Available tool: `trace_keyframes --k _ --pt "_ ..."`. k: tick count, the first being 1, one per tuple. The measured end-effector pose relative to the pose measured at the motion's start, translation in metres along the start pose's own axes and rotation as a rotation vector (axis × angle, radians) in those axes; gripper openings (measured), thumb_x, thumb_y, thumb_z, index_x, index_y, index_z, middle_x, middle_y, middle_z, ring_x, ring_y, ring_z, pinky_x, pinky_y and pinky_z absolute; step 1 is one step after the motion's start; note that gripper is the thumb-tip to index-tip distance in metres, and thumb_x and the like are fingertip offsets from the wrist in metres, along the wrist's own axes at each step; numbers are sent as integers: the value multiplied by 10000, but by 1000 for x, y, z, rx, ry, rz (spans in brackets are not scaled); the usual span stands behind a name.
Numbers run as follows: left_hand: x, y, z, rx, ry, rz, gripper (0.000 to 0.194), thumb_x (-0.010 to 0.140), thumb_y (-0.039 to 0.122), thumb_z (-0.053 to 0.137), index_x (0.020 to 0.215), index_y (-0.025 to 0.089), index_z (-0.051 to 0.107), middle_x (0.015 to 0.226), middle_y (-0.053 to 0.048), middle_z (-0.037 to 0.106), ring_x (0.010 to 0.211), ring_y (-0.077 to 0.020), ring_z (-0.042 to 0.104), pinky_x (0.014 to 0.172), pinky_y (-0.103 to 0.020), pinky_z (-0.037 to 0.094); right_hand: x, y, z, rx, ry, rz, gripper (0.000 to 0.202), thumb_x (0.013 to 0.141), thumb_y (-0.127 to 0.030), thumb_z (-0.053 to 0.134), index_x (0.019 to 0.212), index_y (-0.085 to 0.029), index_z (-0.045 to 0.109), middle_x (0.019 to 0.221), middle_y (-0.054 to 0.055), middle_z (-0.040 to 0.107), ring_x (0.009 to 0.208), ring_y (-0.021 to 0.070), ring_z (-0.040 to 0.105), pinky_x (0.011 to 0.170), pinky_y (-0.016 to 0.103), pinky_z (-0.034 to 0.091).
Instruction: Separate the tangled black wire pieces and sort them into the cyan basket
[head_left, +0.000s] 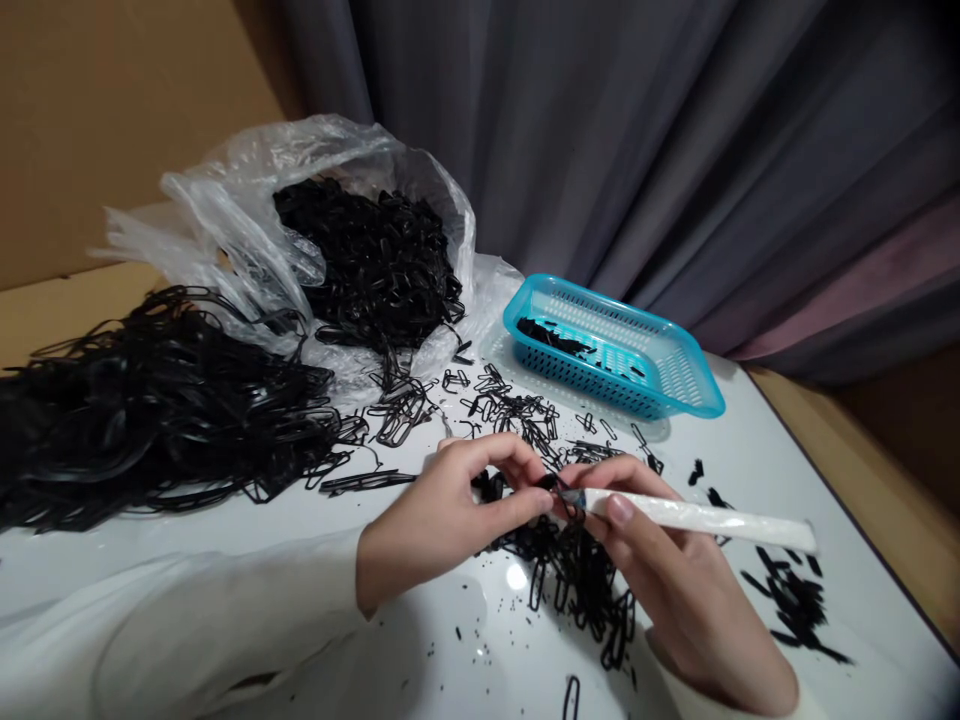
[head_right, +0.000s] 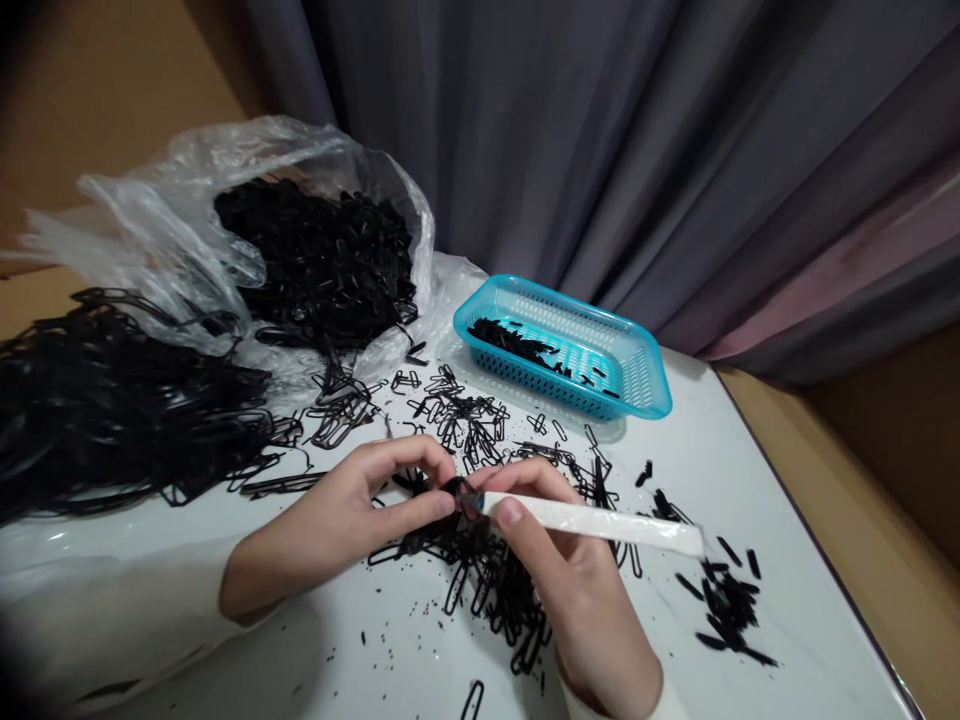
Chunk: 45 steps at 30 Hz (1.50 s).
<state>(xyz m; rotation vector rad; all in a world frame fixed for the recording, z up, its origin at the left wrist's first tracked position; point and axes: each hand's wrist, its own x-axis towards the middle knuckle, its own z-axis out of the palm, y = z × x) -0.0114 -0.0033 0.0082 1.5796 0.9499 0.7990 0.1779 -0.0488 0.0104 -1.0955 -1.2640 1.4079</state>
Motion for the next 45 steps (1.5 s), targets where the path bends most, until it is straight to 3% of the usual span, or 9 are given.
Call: trace_keyframes --k 12,32,37,45 --pt "0 1 1 -8 13 -88 113 774 301 669 754 196 635 743 38 615 744 -118 551 703 -238 411 -2 -4 7 -192 102 -58 114 909 -364 547 960 -296 624 1038 -29 656 1012 113 574 867 190 437" --pt "0 5 -2 -101 -19 -136 126 726 298 709 728 175 677 731 10 640 733 -136 560 709 -257 425 -1 -8 7 -242 140 -13 182 879 -418 568 930 -254 629 988 21 668 938 169 605 798 270 482" --pt "0 7 -2 -97 -30 -138 104 730 276 706 723 175 683 716 13 640 718 -136 558 709 -259 433 0 -6 7 -324 132 -106 126 883 -369 574 881 -259 635 960 15 674 962 172 618 774 260 503" --pt "-1 3 -1 -4 18 -133 83 761 273 682 767 192 694 780 14 659 781 -147 583 756 -273 427 -7 1 19 -603 228 -271 98 915 -289 515 942 -288 610 997 -2 687 979 153 641 798 280 508"
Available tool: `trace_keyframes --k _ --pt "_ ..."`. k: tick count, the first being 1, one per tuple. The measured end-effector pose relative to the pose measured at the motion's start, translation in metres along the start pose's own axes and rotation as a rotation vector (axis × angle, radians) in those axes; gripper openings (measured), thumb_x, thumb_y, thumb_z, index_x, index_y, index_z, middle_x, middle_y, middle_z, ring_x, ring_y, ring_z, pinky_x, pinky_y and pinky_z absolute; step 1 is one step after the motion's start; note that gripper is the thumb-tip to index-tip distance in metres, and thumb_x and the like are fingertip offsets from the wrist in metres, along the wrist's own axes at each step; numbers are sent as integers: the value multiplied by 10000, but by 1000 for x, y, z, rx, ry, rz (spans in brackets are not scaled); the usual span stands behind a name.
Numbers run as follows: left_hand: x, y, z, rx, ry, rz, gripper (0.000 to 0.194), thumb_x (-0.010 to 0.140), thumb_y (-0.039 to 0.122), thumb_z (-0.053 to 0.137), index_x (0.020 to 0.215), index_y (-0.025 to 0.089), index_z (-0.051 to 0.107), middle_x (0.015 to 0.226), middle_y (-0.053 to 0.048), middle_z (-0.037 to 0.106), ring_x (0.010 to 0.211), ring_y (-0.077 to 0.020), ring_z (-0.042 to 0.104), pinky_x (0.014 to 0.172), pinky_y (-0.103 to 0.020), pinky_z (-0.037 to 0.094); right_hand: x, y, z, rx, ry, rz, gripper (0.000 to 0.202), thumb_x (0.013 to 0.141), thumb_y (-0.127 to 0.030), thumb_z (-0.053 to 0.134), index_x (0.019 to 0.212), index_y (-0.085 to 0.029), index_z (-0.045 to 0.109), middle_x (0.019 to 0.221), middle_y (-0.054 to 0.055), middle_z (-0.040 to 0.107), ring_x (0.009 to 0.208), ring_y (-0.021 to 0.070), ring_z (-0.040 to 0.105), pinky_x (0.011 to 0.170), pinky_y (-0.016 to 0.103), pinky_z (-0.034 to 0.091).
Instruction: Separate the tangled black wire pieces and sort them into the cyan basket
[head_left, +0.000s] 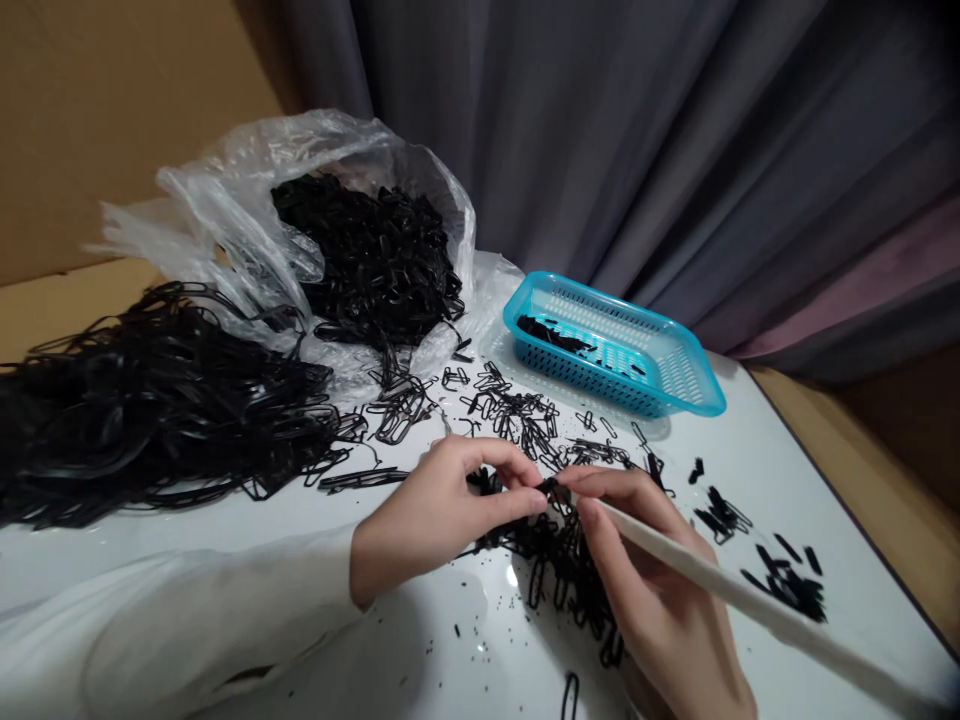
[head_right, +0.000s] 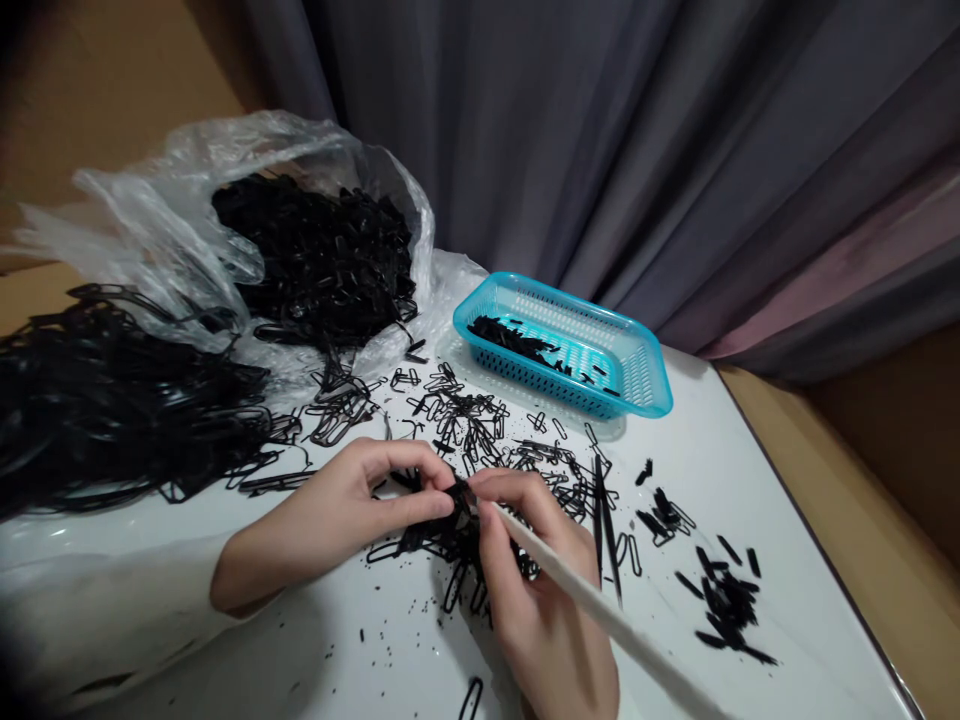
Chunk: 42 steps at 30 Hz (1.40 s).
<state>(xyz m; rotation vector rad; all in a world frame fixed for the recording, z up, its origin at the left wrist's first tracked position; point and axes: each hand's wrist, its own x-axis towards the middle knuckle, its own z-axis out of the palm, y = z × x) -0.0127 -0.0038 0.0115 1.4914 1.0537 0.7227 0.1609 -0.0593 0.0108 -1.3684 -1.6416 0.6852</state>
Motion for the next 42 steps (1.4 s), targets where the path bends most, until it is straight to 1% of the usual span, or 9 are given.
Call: trace_keyframes --k 7,12,17,21,25,33,36,38,42 --pt "0 -2 1 87 11 120 69 789 244 663 766 189 697 822 5 682 815 -151 606 783 -281 413 -4 0 10 -116 74 -90 113 909 -219 480 945 -271 574 958 0 684 935 153 655 774 299 513" --pt "1 -2 0 151 13 101 104 804 311 648 778 214 674 870 5 688 876 -182 589 808 -318 396 0 -1 4 91 51 58 110 904 -314 520 875 -262 612 960 12 686 939 161 647 748 282 523" --pt "2 3 -3 55 0 67 86 793 286 652 821 205 665 856 3 682 854 -176 587 806 -312 416 3 0 -2 285 35 124 120 896 -341 547 855 -252 616 979 13 685 922 144 642 780 264 528" --pt "3 3 -3 -57 -61 56 77 789 266 656 755 197 649 817 27 662 845 -157 581 817 -287 415 0 1 2 223 66 96 103 903 -321 543 868 -264 621 988 6 673 963 147 624 816 273 511" --pt "1 -2 0 -98 -46 96 53 785 245 670 762 197 669 843 23 653 820 -139 568 780 -262 407 -4 0 7 120 104 54 94 907 -295 532 878 -277 620 998 1 670 983 153 622 812 291 505" --pt "1 -1 -1 63 -67 263 75 816 217 651 750 199 683 813 9 640 834 -149 577 822 -276 409 -4 -1 10 55 104 18 107 909 -269 506 865 -264 604 938 8 679 938 166 638 785 327 509" --pt "3 0 -1 82 -74 257 76 809 235 657 747 199 679 814 0 651 832 -163 583 827 -300 417 -2 0 9 128 97 43 109 907 -286 518 853 -259 608 922 10 667 936 162 633 782 310 514" --pt "5 0 -2 70 -40 210 70 806 242 653 753 198 664 811 -1 659 828 -168 587 828 -312 419 -2 1 10 193 89 72 117 909 -298 521 847 -258 611 923 9 659 937 152 625 780 288 515" --pt "6 0 -3 119 148 133 140 749 294 717 847 219 651 904 -3 667 923 -193 583 873 -345 390 -4 1 12 237 85 83 123 917 -293 512 841 -262 603 944 3 661 954 137 619 801 265 511"
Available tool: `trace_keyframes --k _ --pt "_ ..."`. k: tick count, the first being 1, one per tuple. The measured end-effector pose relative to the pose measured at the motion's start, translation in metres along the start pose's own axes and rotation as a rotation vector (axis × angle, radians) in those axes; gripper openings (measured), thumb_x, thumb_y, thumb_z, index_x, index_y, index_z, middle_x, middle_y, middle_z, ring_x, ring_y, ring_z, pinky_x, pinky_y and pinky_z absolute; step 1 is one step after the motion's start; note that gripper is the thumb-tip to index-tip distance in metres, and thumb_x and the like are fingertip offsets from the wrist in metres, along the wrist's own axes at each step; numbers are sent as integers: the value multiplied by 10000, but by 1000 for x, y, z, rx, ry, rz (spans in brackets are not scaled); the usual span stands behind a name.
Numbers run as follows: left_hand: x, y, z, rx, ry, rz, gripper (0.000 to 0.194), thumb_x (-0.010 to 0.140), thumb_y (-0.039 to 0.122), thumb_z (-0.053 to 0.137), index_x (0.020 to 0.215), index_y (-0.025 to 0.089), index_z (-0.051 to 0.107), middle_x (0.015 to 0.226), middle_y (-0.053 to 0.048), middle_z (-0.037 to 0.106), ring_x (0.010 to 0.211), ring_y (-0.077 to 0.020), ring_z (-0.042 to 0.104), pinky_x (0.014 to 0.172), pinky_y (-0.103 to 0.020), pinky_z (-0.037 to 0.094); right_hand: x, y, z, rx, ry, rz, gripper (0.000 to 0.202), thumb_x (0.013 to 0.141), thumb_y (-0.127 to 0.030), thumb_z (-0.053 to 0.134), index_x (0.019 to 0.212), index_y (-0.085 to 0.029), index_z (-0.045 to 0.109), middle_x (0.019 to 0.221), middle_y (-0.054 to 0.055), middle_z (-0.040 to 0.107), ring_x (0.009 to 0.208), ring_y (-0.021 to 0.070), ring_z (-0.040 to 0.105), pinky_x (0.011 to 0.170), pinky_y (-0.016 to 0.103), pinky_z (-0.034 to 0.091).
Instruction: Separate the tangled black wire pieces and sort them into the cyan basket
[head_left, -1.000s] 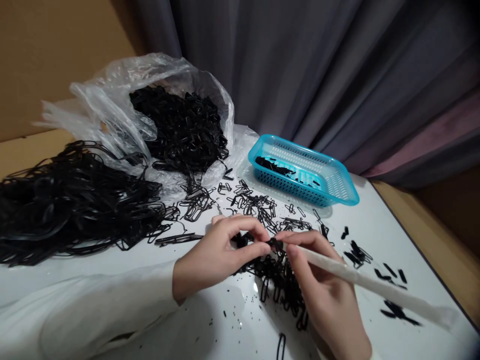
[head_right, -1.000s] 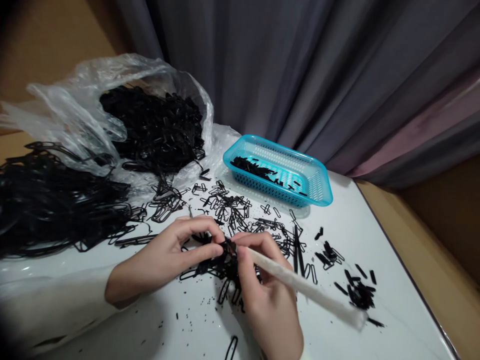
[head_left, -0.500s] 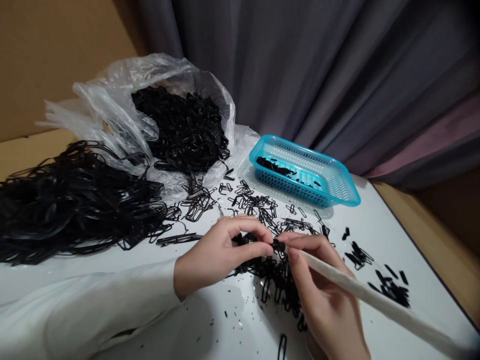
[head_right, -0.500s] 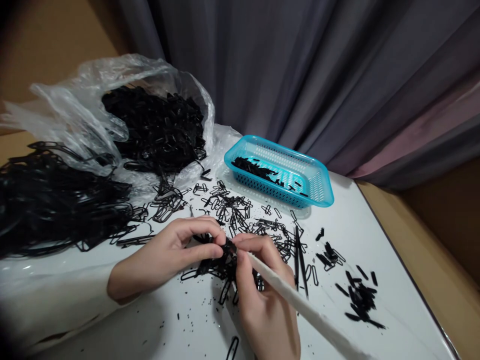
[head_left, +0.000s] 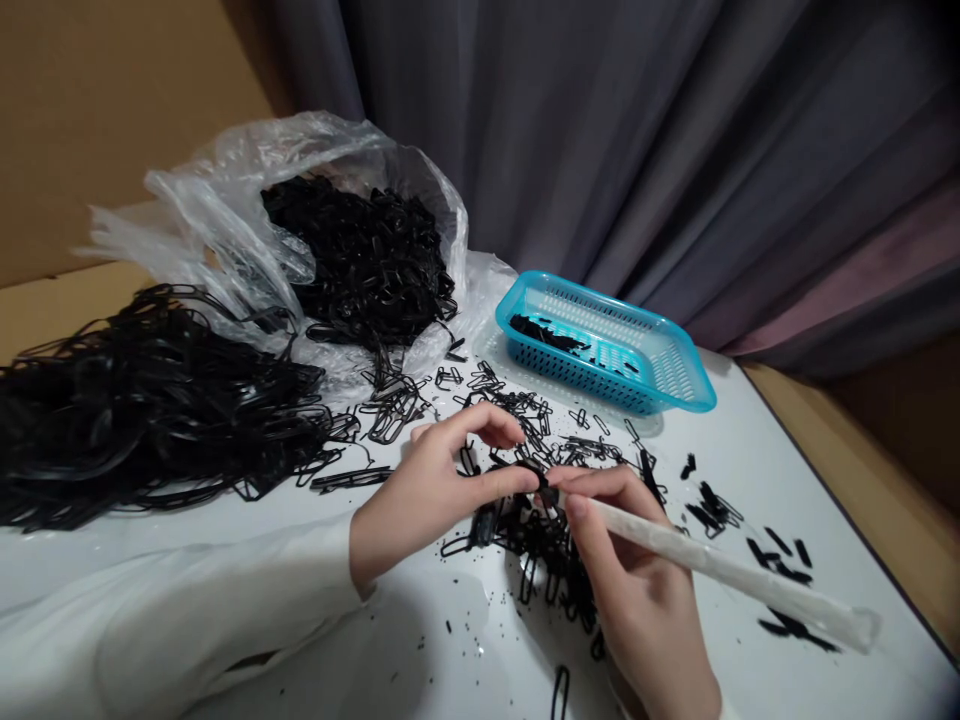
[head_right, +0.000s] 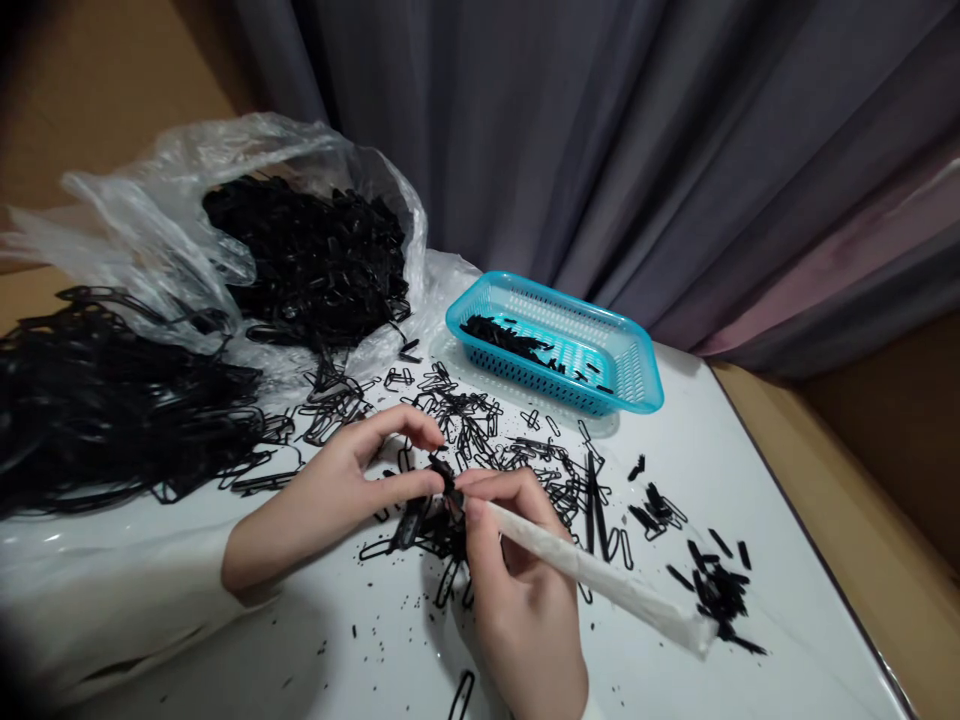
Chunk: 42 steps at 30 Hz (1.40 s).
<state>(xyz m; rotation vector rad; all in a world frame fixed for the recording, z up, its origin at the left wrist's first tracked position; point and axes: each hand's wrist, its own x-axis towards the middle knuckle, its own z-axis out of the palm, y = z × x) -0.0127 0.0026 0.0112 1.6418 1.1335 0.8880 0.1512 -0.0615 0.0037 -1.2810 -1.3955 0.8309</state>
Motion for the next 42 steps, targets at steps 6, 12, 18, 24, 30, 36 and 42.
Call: trace_keyframes --k 6,12,18,24,30,36,42 --pt "-5 2 0 184 -27 108 143 859 314 601 874 303 743 956 3 693 985 -225 569 951 -450 232 -3 -1 2 -97 32 -79 94 910 -249 510 874 -269 594 973 0 673 986 150 630 834 303 515" --pt "-5 1 1 182 -54 124 112 813 353 664 826 286 751 920 12 728 952 -230 576 924 -422 199 -7 -2 4 -208 55 -162 108 892 -199 508 884 -279 580 993 -6 687 996 155 647 787 286 548" --pt "-8 0 3 225 -36 163 193 881 281 587 740 265 718 823 56 710 862 -173 569 842 -378 196 -8 5 4 -459 95 -403 167 868 -100 489 956 -227 552 1031 50 668 953 148 662 736 251 560" --pt "-16 0 6 353 57 259 195 897 249 565 753 266 695 761 66 651 823 -143 550 839 -361 180 -9 9 9 -725 157 -587 145 867 -48 471 920 -158 548 1015 104 657 948 170 624 787 297 535" --pt "-15 0 4 381 122 307 204 896 240 564 732 249 686 739 59 649 783 -139 554 823 -367 189 1 15 -1 -874 209 -566 122 889 -70 443 898 -148 536 982 127 646 921 195 605 771 320 517" --pt "-8 0 -2 285 116 183 240 878 323 575 692 234 696 738 38 668 768 -156 575 815 -378 232 13 24 -20 -869 223 -460 73 886 -121 469 918 -163 518 934 102 646 884 196 614 742 318 504" --pt "-6 -2 3 -21 -18 -56 216 844 346 589 735 211 716 807 -4 662 795 -167 576 711 -306 383 12 13 -17 -458 100 -193 80 891 -222 464 833 -212 519 994 53 628 974 185 608 798 338 484"
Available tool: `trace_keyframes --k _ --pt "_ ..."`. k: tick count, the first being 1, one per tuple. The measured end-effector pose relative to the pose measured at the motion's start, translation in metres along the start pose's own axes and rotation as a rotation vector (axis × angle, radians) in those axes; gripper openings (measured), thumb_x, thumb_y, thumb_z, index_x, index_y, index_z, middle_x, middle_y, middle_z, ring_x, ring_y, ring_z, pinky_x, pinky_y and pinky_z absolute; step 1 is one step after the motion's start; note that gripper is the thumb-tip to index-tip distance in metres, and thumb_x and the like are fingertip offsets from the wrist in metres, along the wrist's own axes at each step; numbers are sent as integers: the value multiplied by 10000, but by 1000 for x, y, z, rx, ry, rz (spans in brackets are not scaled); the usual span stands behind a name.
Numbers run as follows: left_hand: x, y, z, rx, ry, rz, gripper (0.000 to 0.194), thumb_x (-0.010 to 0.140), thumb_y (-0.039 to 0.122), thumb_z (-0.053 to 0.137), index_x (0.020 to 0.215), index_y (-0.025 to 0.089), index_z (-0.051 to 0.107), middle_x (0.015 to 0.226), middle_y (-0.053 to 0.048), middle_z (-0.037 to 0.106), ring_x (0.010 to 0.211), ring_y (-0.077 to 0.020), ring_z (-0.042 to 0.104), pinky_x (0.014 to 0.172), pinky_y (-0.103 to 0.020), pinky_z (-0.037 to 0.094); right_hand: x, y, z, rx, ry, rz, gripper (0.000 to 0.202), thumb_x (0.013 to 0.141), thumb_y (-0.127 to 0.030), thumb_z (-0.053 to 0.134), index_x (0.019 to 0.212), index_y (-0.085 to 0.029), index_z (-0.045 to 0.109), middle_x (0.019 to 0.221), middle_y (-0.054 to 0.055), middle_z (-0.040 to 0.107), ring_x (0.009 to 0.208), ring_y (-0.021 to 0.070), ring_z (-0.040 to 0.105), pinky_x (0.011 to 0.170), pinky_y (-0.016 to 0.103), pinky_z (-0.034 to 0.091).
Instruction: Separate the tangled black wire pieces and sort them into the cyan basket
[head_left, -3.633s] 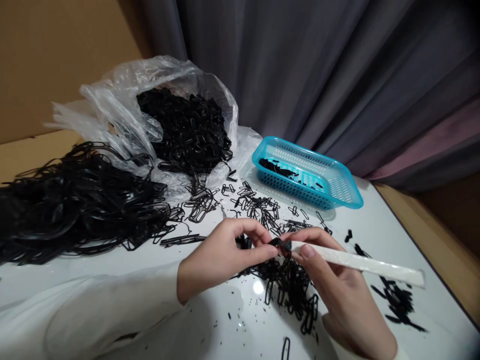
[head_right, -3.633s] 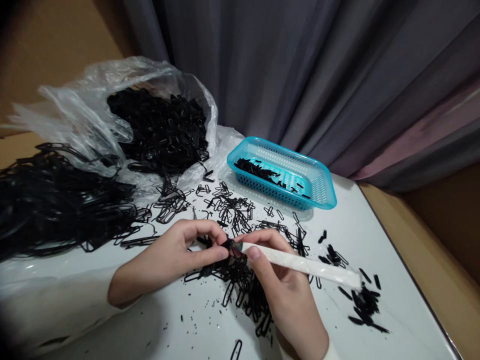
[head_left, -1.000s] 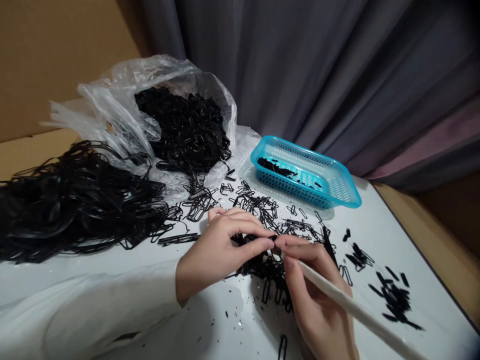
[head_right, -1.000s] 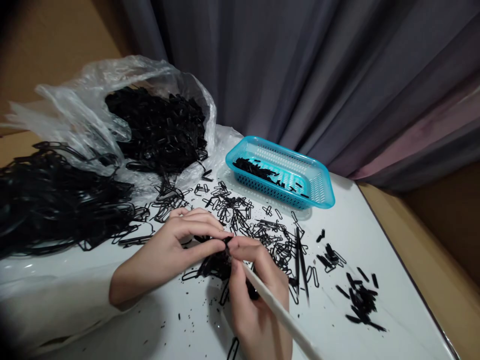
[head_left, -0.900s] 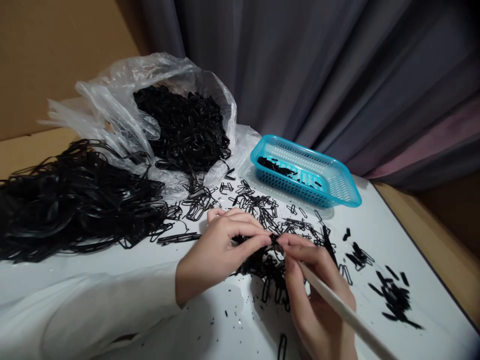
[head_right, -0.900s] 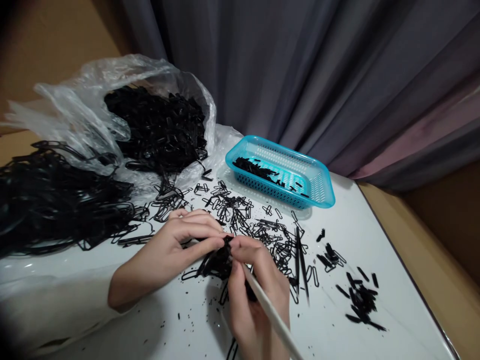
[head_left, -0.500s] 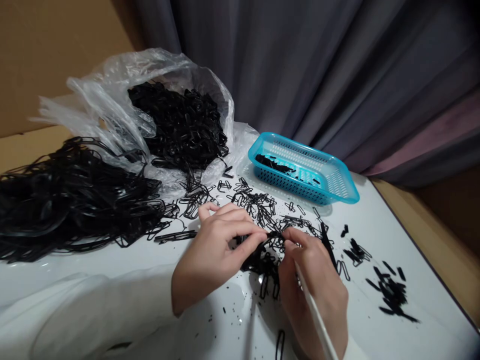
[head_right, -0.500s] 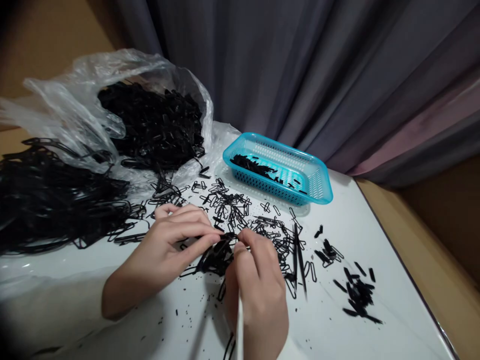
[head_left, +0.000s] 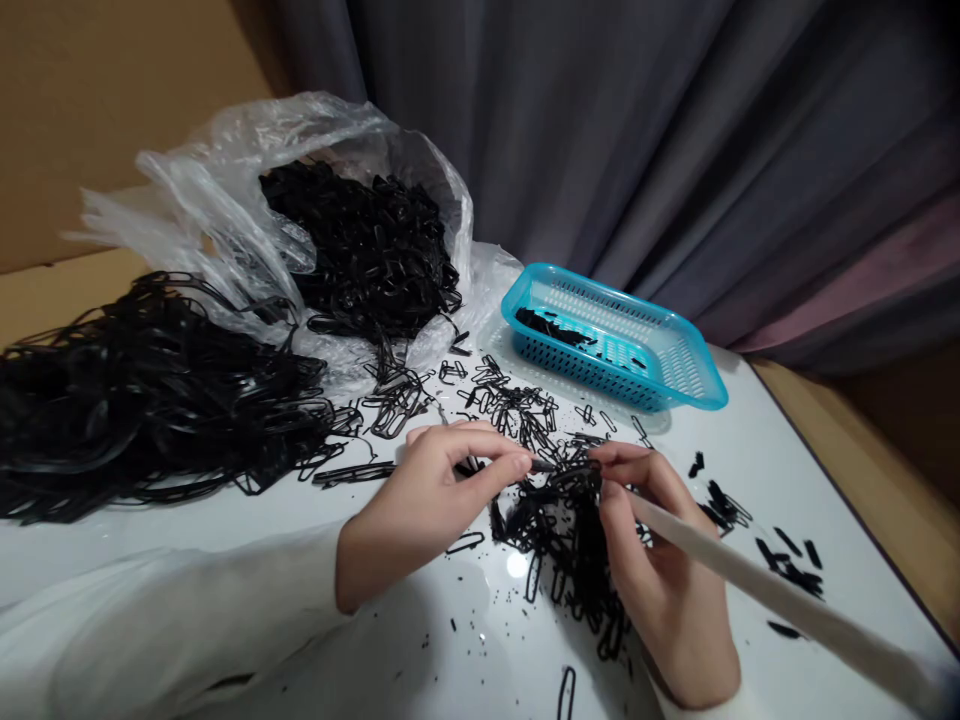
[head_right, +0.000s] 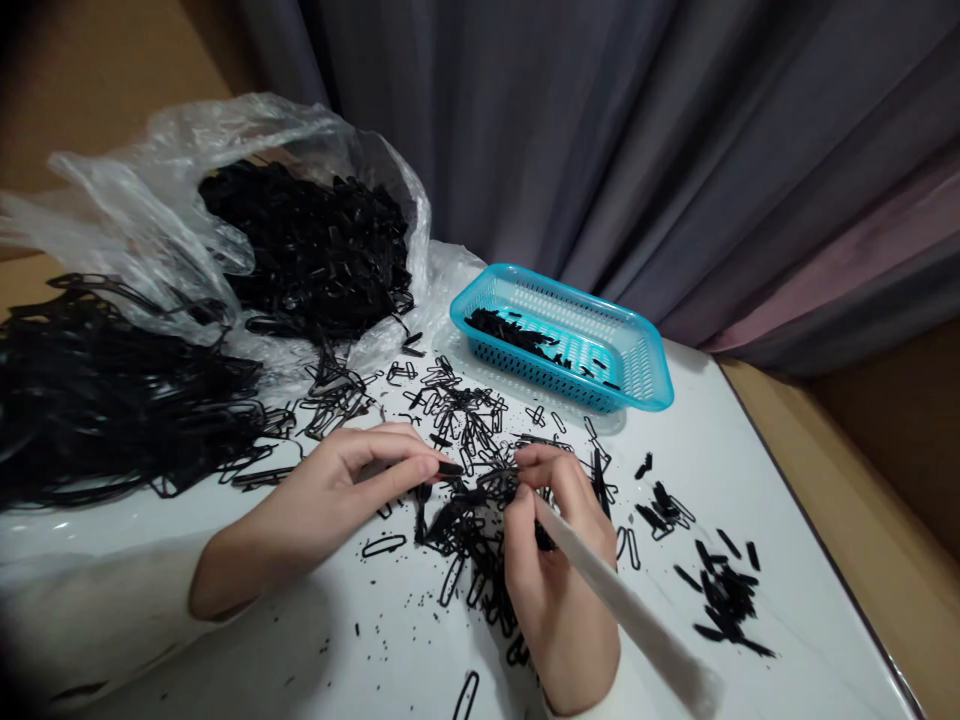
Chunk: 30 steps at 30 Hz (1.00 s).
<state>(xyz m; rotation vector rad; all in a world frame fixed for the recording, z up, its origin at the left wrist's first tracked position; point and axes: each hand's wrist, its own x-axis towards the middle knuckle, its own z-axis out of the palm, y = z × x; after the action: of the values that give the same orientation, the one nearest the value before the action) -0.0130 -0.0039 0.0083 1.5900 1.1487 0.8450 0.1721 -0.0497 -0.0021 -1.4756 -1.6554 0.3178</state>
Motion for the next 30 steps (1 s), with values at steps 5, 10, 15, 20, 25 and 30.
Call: trace_keyframes --k 5,10,15,20,25,30 --pt "-1 -3 4 -52 -30 23 280 853 328 567 630 188 661 708 6 582 713 -148 527 681 -289 383 -4 -7 3 211 -92 82 199 944 -305 381 982 -248 568 914 21 649 869 157 612 744 318 489" --pt "-5 -3 5 108 -6 107 238 872 319 550 729 234 720 816 4 667 845 -180 561 826 -362 319 -8 -16 11 217 -158 205 158 925 -352 471 972 -270 596 802 -19 640 675 105 577 569 218 461" --pt "-12 -1 6 354 33 209 158 860 308 590 927 357 723 934 48 699 934 -202 550 875 -428 186 -10 -18 11 195 -129 152 106 893 -283 520 819 -231 576 620 -55 541 514 76 480 465 183 393" --pt "-13 0 5 371 -12 274 160 834 265 637 963 340 696 942 51 700 987 -208 539 911 -426 162 -12 -18 10 103 -154 19 134 908 -210 490 786 -214 545 691 -40 554 579 75 500 531 198 404" --pt "-8 3 1 228 -142 158 100 817 312 648 767 236 689 820 9 686 891 -210 551 897 -391 253 -16 -19 13 89 -160 -91 132 904 -142 459 799 -209 502 724 -28 515 611 82 492 540 202 404" --pt "0 5 0 -234 -263 -126 80 752 236 665 719 171 634 732 13 624 749 -151 546 725 -273 378 -17 -23 14 59 -48 -204 133 875 -99 496 814 -217 493 738 -23 534 629 90 528 546 200 421"
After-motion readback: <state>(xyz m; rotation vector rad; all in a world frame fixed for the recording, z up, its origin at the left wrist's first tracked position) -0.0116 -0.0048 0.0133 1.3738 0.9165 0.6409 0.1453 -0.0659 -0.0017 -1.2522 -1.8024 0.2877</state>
